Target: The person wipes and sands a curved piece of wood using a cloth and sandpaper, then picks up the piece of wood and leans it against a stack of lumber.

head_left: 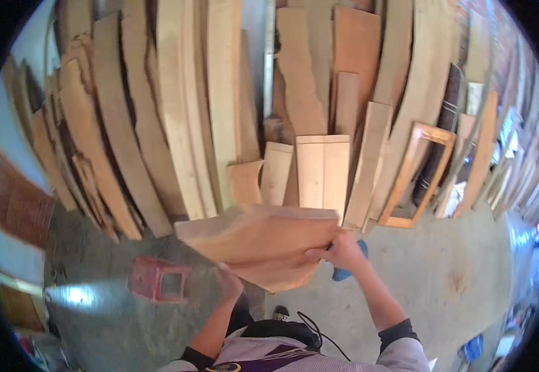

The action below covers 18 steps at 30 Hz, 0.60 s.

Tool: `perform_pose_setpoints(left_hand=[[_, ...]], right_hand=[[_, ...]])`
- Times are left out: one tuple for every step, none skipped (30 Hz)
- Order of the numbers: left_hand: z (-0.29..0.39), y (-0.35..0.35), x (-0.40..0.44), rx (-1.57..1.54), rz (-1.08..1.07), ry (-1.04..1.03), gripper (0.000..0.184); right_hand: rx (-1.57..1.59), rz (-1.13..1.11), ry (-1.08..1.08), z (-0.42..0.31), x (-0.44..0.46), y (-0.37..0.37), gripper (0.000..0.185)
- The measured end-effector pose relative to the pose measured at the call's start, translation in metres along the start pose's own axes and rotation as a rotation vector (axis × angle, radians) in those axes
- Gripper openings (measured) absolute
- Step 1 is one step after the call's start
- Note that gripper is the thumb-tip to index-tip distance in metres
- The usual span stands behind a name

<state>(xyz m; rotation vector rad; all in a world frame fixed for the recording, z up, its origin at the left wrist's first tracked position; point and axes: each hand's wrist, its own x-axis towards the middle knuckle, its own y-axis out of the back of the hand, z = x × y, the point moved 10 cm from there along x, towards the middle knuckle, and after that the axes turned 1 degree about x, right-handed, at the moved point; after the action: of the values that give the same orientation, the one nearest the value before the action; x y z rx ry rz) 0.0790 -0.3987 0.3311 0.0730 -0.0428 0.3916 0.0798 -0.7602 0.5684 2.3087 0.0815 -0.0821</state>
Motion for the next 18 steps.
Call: perform_pose_setpoints(left_hand=[[-0.007,0.007,0.015,-0.021,0.034,0.036,0.06],[0.006,0.012,0.03,-0.044,0.069,0.071,0.06],[0.039,0.023,0.053,0.082,0.017,-0.038,0.063],[0.04,0.033,0.066,0.087,-0.014,-0.037,0.065],[0.041,0.044,0.079,0.092,-0.046,-0.036,0.068],[0.03,0.054,0.088,-0.027,-0.054,0.071,0.071],[0.023,0.059,0.1,-0.109,-0.053,0.135,0.072],[0.037,0.06,0.112,-0.191,-0.046,0.199,0.074],[0.056,0.069,0.111,-0.226,-0.028,0.233,0.072],[0.057,0.083,0.115,-0.161,-0.005,0.217,0.071],[0.059,0.098,0.12,-0.096,0.019,0.204,0.07],[0.038,0.112,0.127,0.069,0.038,0.138,0.069],[0.039,0.121,0.137,0.181,0.033,0.076,0.066],[0.04,0.13,0.147,0.294,0.036,0.014,0.064],[0.061,0.129,0.161,0.355,0.017,-0.042,0.062],[0.079,0.126,0.176,0.362,-0.008,-0.062,0.061],[0.099,0.122,0.192,0.369,-0.033,-0.082,0.06],[0.123,0.121,0.207,0.333,-0.059,-0.06,0.059]], right_hand=[[0.006,0.057,0.019,-0.014,0.004,-0.006,0.064],[-0.039,0.084,0.005,-0.028,0.012,-0.013,0.064],[-0.083,0.105,-0.007,-0.044,0.02,-0.019,0.064],[-0.125,0.118,-0.019,-0.061,0.025,-0.027,0.064],[-0.12,0.157,-0.026,-0.08,0.03,-0.032,0.064],[-0.139,0.15,0.005,-0.09,0.038,-0.042,0.063],[-0.157,0.143,0.047,-0.098,0.048,-0.057,0.063],[-0.174,0.127,0.094,-0.115,0.061,-0.068,0.063],[-0.187,0.124,0.062,-0.129,0.067,-0.07,0.063],[-0.216,0.08,0.023,-0.141,0.075,-0.072,0.063],[-0.247,0.033,-0.012,-0.152,0.085,-0.073,0.063],[-0.278,-0.012,-0.044,-0.158,0.094,-0.078,0.063],[-0.265,0.001,-0.035,-0.166,0.102,-0.082,0.063],[-0.236,0.015,-0.024,-0.171,0.11,-0.084,0.063],[-0.208,0.035,-0.016,-0.175,0.117,-0.085,0.062],[-0.183,0.06,-0.011,-0.178,0.124,-0.086,0.062],[-0.129,0.094,0.016,-0.184,0.132,-0.086,0.062],[-0.07,0.123,0.042,-0.19,0.14,-0.087,0.061]])
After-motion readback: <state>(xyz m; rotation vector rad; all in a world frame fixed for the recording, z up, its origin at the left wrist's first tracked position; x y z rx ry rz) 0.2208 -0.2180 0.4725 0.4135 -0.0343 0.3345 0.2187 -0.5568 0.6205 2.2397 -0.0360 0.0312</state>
